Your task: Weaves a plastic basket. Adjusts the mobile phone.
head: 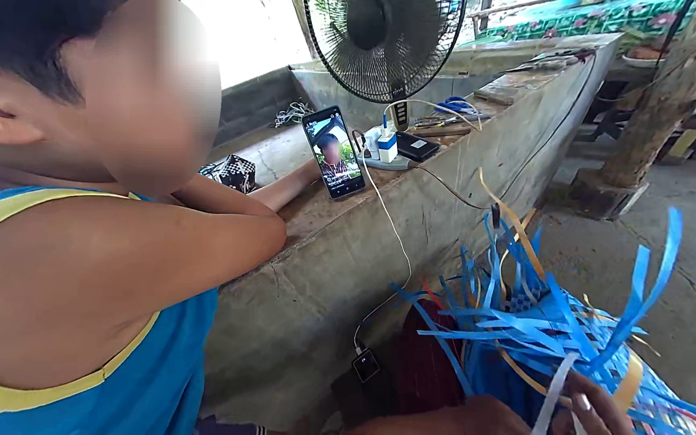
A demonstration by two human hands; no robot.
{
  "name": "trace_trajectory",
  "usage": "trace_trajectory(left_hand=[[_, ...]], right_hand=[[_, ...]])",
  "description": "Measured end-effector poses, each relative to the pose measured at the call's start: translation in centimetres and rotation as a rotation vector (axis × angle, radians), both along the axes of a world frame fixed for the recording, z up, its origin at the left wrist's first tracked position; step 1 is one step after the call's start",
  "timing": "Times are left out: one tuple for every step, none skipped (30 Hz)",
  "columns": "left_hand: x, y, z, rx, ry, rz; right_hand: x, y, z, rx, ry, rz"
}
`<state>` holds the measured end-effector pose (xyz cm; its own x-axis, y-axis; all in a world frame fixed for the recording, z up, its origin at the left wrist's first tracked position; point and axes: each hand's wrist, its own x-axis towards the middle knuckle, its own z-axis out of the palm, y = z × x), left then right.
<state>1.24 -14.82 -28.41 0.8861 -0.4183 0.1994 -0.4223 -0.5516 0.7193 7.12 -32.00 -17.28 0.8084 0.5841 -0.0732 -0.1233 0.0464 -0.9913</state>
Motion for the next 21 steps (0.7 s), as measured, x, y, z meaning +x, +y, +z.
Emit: trace_trajectory(left_hand=[[0.3, 0.2, 0.1, 0.01, 0.037, 0.002], [0.6, 0.3, 0.5, 0.011, 0.091, 0.006], [1.1, 0.5, 0.8, 0.004, 0.146, 0.009], [1.6, 0.7, 1.0, 0.0, 0.189, 0.016], [2.0, 0.8, 1.4, 0.009, 0.255, 0.018], [2.5, 0.8, 1.9, 0.019, 0.346, 0.021], [2.9, 0.7, 2.3, 0.025, 0.414, 0.03], [3.4, 0.7, 2.4, 0.029, 0.465, 0.053], [4.0, 0.8, 2.3, 0.025, 0.493, 0.087], [4.5, 1.0, 2.0, 0.017, 0.51, 0.132], [4.9, 1.4, 1.9, 0.008, 0.531, 0.175], [5.0, 1.6, 2.2, 0.003, 0.576, 0.207], [5.0, 1.5, 2.8, 0.008, 0.618, 0.226], [5.2, 1.4, 3.3, 0.018, 0.653, 0.234], [5.5, 1.3, 3.7, 0.019, 0.675, 0.234], [5.7, 1.4, 3.9, 0.014, 0.687, 0.232], [6.0, 1.6, 3.9, 0.006, 0.693, 0.227], [6.2, 1.8, 3.7, -0.002, 0.694, 0.221], [6.5, 1.9, 3.5, -0.012, 0.696, 0.215], [6.7, 2.0, 3.2, -0.021, 0.706, 0.212], [7.0, 2.2, 2.9, -0.032, 0.704, 0.206]], right_hand=[[0.7, 0.1, -0.9, -0.038, -0.102, -0.053], [1.4, 0.0, -1.9, -0.072, -0.195, -0.111], [2.0, -0.2, -2.7, -0.085, -0.262, -0.166], [2.2, -0.4, -3.2, -0.07, -0.285, -0.211], [2.1, -0.8, -3.5, -0.023, -0.276, -0.238], [2.0, -1.2, -3.7, 0.048, -0.239, -0.244], [1.8, -1.7, -3.8, 0.135, -0.186, -0.227], [1.7, -1.9, -3.8, 0.224, -0.12, -0.2], [1.8, -1.8, -4.1, 0.302, -0.064, -0.201], [1.9, -1.6, -4.8, 0.335, -0.036, -0.206], [1.9, -1.3, -5.4, 0.313, -0.038, -0.219], [1.5, -1.2, -5.9, 0.242, -0.073, -0.248], [1.1, -1.0, -6.2, 0.13, -0.151, -0.268], [0.9, -1.0, -6.5, 0.018, -0.248, -0.269], [1.1, -1.0, -6.5, -0.099, -0.356, -0.263], [1.2, -1.1, -6.6, -0.228, -0.444, -0.248], [1.4, -1.1, -6.6, -0.353, -0.49, -0.219], [1.4, -1.2, -6.9, -0.444, -0.495, -0.194], [1.1, -1.3, -7.3, -0.495, -0.489, -0.186], [0.6, -1.5, -7.9, -0.507, -0.495, -0.205], [0.1, -1.5, -8.5, -0.494, -0.518, -0.244]])
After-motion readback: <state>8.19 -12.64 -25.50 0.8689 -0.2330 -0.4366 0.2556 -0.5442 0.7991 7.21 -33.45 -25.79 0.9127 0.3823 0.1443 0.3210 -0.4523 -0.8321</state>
